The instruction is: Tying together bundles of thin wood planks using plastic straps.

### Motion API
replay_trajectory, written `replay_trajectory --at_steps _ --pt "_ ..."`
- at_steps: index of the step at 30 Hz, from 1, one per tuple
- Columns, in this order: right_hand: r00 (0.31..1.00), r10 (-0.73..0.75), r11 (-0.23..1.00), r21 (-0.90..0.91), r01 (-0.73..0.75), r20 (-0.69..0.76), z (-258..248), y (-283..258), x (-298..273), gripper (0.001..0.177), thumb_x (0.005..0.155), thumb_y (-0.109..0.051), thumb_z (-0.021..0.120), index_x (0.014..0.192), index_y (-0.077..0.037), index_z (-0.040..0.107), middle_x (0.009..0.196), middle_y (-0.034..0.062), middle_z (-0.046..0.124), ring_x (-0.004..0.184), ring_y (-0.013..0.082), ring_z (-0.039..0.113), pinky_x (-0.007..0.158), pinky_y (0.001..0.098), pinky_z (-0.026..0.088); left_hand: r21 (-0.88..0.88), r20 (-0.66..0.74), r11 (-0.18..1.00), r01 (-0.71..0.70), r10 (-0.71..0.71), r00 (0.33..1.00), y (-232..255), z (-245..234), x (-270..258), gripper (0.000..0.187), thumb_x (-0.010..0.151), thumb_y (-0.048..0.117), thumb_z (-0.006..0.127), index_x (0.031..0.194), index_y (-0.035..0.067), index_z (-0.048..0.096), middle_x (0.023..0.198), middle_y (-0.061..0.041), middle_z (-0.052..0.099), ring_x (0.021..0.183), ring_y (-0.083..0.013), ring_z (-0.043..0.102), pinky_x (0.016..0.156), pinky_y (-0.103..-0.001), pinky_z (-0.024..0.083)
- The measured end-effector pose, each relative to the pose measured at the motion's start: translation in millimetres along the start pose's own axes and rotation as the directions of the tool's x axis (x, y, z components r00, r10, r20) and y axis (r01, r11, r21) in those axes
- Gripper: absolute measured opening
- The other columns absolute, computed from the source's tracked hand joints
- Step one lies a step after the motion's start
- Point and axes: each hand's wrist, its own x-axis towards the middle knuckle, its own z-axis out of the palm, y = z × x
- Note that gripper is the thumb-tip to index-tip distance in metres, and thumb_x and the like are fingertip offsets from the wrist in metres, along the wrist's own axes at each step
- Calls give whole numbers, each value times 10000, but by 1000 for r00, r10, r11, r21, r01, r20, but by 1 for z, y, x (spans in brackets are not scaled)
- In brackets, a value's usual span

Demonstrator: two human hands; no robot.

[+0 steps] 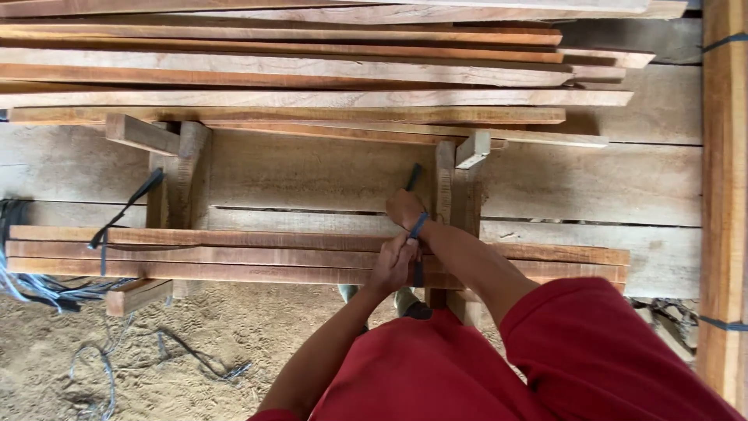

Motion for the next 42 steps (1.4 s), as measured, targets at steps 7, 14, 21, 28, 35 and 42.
replay_trajectory --at_steps 7,14,21,28,35,42 --pt "995 104 974 203 -104 12 -25 -12 -13 657 1074 -491 476 1129 116 721 1175 384 691 1044 503 700 754 543 630 -49 -35 998 -44 42 998 10 -1 -4 394 1117 115 440 748 28 548 578 -110 534 598 -203 596 666 -394 590" --pt "952 295 858 460 -229 -76 -37 54 34 518 1045 -461 436 1142 14 616 988 195 584 803 288 518 670 472 503 -156 -47 987 -41 34 998 -37 -2 5 403 1122 110 447 726 51 484 582 -72 458 571 -183 524 671 -404 563" --pt "996 -86 918 386 93 -36 -143 2 -147 279 1068 -207 602 914 -13 728 683 122 709 515 179 715 539 309 599 -311 -128 949 60 -104 986 -12 -12 13 377 1156 204 370 807 96 467 648 -12 386 630 -137 513 796 -407 622" --pt "999 50 736 676 -40 5 -128 -25 -199 357 1031 -169 543 1147 107 738 961 324 728 740 315 789 674 358 641 70 -187 998 -10 23 982 -8 -13 0 331 1181 194 336 1149 -49 558 862 -175 658 860 -246 677 914 -537 570" --pt "997 71 695 716 -71 29 -127 -18 -191 346 1058 -177 535 1175 93 718 915 276 689 799 317 793 713 371 647 886 63 451 -110 118 991 -5 -4 -27 493 1147 412 366 1212 -28 578 1229 -243 607 1352 -379 519 1282 -611 150" --pt "989 137 649 759 -47 -56 -115 -13 -194 288 1045 -213 576 1115 -20 779 725 138 643 664 233 778 659 350 605 726 -122 685 -58 212 970 -43 8 0 325 1147 222 480 946 89 698 937 -47 724 1065 -208 695 1228 -492 248"
